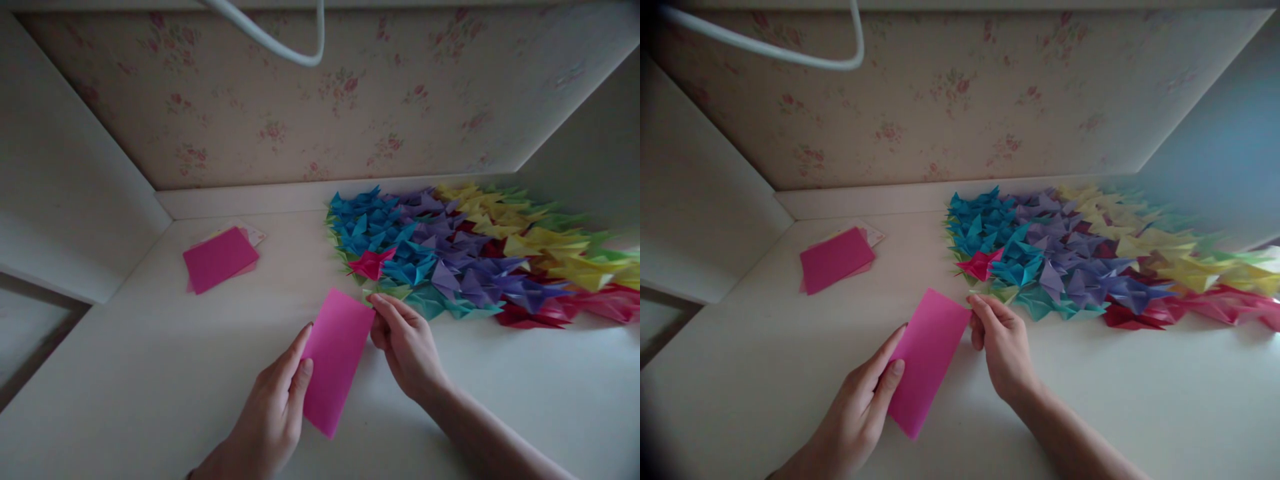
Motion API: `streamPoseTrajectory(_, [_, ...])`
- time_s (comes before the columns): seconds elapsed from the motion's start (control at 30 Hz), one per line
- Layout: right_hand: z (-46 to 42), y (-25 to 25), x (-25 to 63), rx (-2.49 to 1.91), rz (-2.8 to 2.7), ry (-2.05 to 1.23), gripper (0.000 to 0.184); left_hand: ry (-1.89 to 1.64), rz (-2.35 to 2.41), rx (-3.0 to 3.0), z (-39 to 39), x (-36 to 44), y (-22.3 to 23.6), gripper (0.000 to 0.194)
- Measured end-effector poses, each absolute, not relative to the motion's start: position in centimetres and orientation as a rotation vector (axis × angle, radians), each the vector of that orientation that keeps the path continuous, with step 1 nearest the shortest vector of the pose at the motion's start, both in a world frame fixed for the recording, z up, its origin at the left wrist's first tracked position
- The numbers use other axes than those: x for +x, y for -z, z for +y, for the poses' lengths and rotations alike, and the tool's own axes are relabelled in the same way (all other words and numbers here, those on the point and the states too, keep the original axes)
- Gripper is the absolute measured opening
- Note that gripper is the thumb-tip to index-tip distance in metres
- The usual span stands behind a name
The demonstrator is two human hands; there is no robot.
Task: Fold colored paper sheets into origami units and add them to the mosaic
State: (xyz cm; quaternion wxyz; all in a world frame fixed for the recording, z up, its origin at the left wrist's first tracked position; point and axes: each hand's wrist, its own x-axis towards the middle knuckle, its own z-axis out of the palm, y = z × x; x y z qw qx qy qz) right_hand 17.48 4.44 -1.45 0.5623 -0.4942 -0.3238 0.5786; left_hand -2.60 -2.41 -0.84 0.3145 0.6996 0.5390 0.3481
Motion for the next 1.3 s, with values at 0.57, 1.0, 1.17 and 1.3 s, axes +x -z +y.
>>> streamPoseTrajectory(0.57, [0.4,1.6,15.5,-0.933,-1.501,-2.160,0.048,-0.914,1.408,1.482,-2.2,-2.7,-0.2,0.051])
streamPoseTrajectory(1.0, [1.6,1.5,15.6,-1.121,-1.224,-1.850,0.060,-0.786,1.163,1.111,-2.0,-2.3,-0.2,0.033])
streamPoseTrajectory(1.17, [1.1,0.8,15.3,-1.077,-1.271,-1.938,0.066,-0.628,1.180,1.219,-2.1,-2.0,0.3,0.036])
streamPoseTrajectory(1.3, [0.8,0.3,15.4,-1.089,-1.352,-1.968,0.074,-0.612,1.275,1.315,-2.2,-2.0,0.6,0.038])
